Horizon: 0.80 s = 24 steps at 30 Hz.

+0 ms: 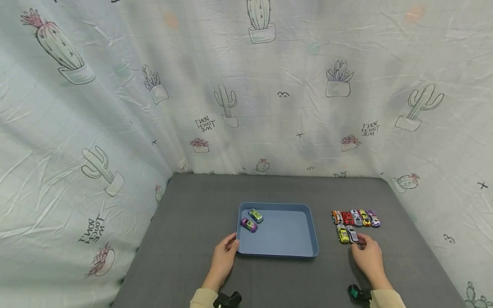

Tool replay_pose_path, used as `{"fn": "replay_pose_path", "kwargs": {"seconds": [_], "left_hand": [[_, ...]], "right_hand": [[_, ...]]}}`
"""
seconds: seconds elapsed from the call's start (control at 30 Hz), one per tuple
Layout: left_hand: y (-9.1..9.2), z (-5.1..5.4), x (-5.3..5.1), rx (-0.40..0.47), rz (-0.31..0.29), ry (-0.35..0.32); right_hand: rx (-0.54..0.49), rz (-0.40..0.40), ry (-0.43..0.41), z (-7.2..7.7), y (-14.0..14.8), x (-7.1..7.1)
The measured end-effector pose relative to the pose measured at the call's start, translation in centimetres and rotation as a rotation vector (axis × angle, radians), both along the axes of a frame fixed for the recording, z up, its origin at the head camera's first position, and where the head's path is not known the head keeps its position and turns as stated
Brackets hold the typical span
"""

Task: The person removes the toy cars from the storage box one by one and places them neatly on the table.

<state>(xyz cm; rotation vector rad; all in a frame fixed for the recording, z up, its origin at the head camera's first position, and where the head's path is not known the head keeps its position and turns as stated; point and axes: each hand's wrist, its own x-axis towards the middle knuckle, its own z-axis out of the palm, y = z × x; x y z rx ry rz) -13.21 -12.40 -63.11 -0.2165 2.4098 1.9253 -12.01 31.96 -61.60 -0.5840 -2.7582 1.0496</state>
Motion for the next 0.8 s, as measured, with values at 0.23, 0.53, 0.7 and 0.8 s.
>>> {"fn": "replay_pose_path", "kwargs": {"seconds": [0.23,0.53,0.7,0.8], "left_hand": [[-0.1,-0.1,0.0,0.007,-0.005,0.007],[-0.2,-0.1,0.0,0.019,-0.007,0.011],[-0.2,-0.2,-0.1,0.017,-0.008,0.02],[-0.2,-0.3,0.0,0.015,-0.01,0.02]], "right_hand": [[-0.03,-0.015,0.018,0.8,-0.5,-0.3],[-0.06,0.082,0.188,3.3,-3.6,-1.8],[-0.093,0.176,0.247,4.2,-6.5,-3.0],[-0.108,0.217,0.255,4.4,-8.4,-3.6]]}}
